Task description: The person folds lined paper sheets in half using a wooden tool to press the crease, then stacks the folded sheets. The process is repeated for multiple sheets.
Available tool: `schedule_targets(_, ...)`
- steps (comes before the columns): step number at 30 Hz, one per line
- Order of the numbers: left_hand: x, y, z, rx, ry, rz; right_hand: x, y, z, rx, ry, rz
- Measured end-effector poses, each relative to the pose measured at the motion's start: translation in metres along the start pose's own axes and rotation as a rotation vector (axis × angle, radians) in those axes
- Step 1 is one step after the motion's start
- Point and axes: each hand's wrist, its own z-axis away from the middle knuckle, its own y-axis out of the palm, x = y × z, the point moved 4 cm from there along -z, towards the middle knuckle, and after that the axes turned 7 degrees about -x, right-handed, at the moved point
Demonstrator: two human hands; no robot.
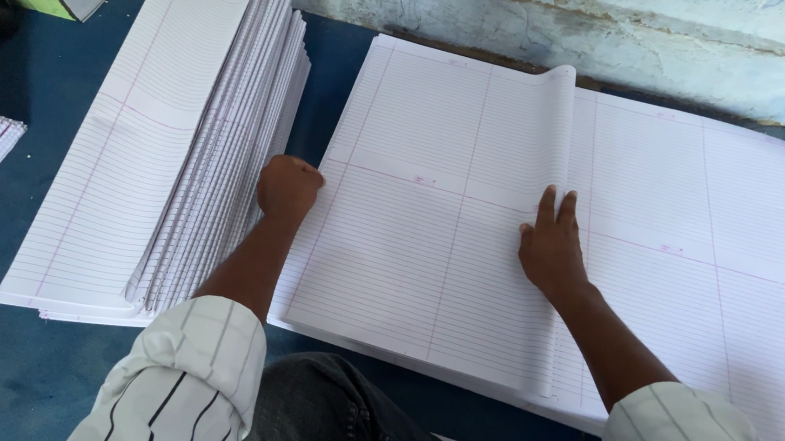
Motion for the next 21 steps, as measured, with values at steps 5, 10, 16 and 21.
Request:
schedule_targets(5,0.002,0.005,-0.003,-0.003,-0.006,-0.031,0.001,0.000,-0.001,0.013,-0.018,0.099)
schedule_targets(10,-0.009,0.015,0.006,-0.085,0.379,-0.172,-0.002,-0.001,-0.004,0.057,0.011,0.326)
schedule_targets(16,-0.048,0.024,0.026,0.065,0.529,-0.640,0.000,-0.004,-0.009,0.096,0.044,0.411)
schedule_targets(21,-0.077,0.018,0.039,0.269,0.426,-0.760,0.003,-0.006,-0.009,0.107,0.026,0.412)
